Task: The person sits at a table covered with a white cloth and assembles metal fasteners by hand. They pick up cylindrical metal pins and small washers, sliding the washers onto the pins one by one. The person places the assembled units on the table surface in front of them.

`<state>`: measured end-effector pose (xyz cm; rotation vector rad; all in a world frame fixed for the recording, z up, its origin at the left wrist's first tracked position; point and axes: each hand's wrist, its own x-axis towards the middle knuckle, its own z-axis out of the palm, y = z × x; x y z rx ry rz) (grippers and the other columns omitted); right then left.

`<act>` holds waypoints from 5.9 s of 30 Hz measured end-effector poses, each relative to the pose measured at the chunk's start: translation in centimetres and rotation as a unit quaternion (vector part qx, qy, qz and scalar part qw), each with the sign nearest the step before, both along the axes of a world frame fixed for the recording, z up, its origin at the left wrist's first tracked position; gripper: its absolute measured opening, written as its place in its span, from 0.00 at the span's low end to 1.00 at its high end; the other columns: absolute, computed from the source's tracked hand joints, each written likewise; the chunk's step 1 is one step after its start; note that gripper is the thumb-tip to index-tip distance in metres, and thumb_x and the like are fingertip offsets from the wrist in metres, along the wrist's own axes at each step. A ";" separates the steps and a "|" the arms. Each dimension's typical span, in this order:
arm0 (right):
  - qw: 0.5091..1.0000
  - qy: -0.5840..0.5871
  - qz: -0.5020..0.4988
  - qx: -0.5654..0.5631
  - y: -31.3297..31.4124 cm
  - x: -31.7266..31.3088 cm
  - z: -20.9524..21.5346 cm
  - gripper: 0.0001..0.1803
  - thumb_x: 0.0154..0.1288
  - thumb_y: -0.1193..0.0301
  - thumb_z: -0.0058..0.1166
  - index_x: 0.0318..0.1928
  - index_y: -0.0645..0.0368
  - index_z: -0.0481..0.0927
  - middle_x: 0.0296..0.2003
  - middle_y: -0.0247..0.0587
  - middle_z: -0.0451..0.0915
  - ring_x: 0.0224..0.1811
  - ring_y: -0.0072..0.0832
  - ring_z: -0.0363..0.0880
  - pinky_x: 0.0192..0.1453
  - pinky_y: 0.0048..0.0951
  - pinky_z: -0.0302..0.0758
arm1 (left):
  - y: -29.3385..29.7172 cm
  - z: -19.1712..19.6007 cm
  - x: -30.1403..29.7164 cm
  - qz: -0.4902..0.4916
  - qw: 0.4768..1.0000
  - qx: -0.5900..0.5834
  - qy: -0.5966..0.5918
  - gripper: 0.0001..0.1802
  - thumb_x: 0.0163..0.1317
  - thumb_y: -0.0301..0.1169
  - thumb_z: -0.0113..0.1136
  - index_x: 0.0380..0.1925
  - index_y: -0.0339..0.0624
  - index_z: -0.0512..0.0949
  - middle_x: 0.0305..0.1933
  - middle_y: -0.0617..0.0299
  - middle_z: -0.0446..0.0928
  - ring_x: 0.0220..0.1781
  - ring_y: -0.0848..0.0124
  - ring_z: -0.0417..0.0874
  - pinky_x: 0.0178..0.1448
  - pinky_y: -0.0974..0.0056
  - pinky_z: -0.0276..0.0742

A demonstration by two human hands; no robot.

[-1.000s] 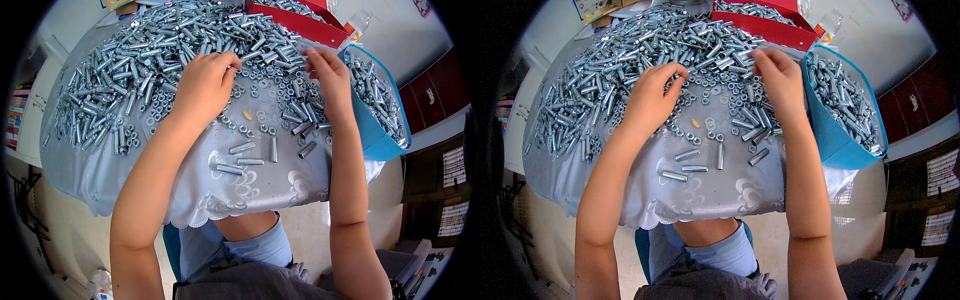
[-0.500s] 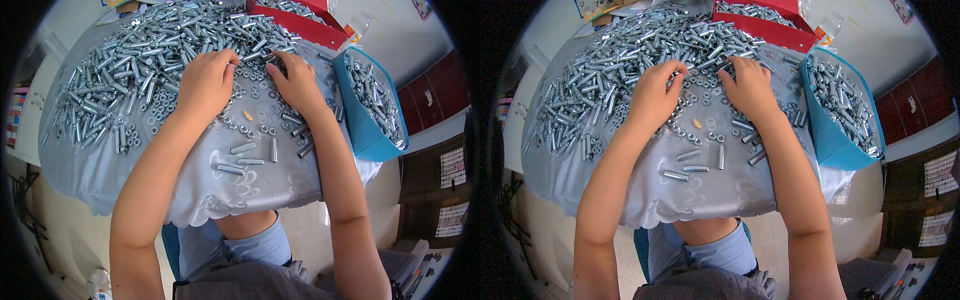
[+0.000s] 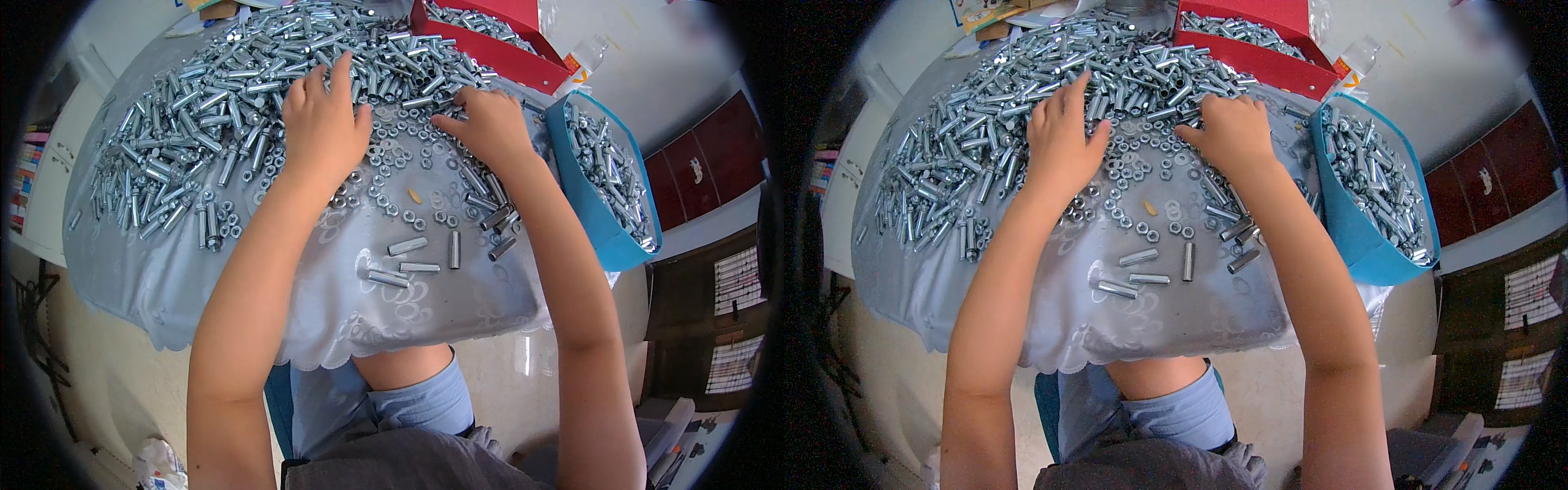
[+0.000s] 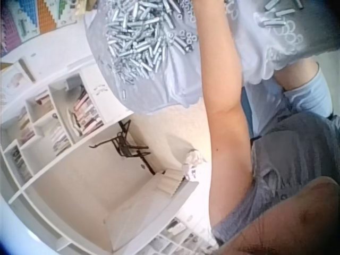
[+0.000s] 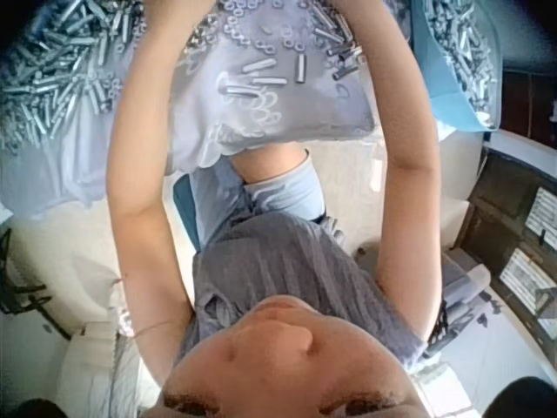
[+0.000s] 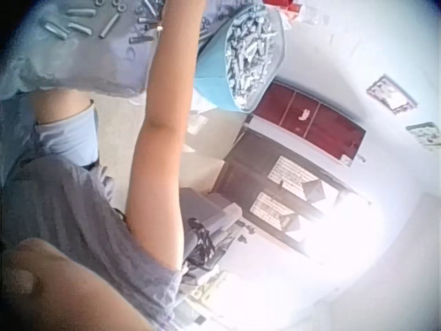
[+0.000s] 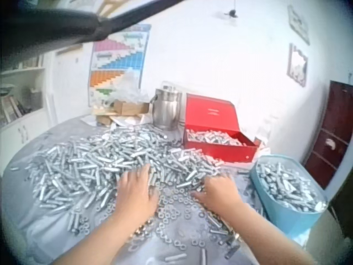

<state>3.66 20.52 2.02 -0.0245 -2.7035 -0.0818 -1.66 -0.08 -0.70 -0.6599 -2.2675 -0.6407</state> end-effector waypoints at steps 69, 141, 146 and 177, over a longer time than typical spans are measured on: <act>0.921 0.090 0.197 -0.323 -0.6 6.4 1.0 0.10 0.54 0.73 0.57 0.38 0.62 0.78 0.33 0.44 0.78 0.35 0.34 0.77 0.39 0.28 0.72 | 1.8 3.1 3.6 -0.376 0.744 0.348 -0.428 0.12 0.59 0.31 0.56 0.38 0.32 0.76 0.33 0.56 0.79 0.33 0.75 0.79 0.40 0.73 0.77; 0.943 -0.019 0.108 -0.313 -1.8 5.6 -0.2 0.10 0.54 0.70 0.56 0.35 0.64 0.80 0.30 0.45 0.79 0.29 0.32 0.74 0.36 0.28 0.71 | 2.1 2.4 4.1 -0.261 0.771 0.394 -0.427 0.23 0.58 0.48 0.53 0.18 0.37 0.75 0.12 0.75 0.61 0.16 0.84 0.57 0.19 0.72 0.52; 0.936 0.001 0.143 -0.321 -2.1 5.7 -0.1 0.10 0.53 0.72 0.55 0.35 0.63 0.80 0.30 0.49 0.78 0.31 0.40 0.77 0.37 0.32 0.73 | 2.0 2.3 4.0 -0.263 0.767 0.398 -0.430 0.23 0.57 0.48 0.54 0.21 0.36 0.77 0.12 0.74 0.61 0.16 0.84 0.58 0.20 0.73 0.52; 0.940 -0.068 0.111 -0.316 -0.9 4.9 -0.4 0.09 0.51 0.72 0.58 0.35 0.60 0.82 0.28 0.46 0.80 0.28 0.32 0.78 0.36 0.28 0.73 | 2.1 2.3 4.0 -0.288 0.763 0.387 -0.430 0.24 0.57 0.47 0.55 0.21 0.34 0.76 0.12 0.71 0.64 0.16 0.84 0.61 0.19 0.72 0.55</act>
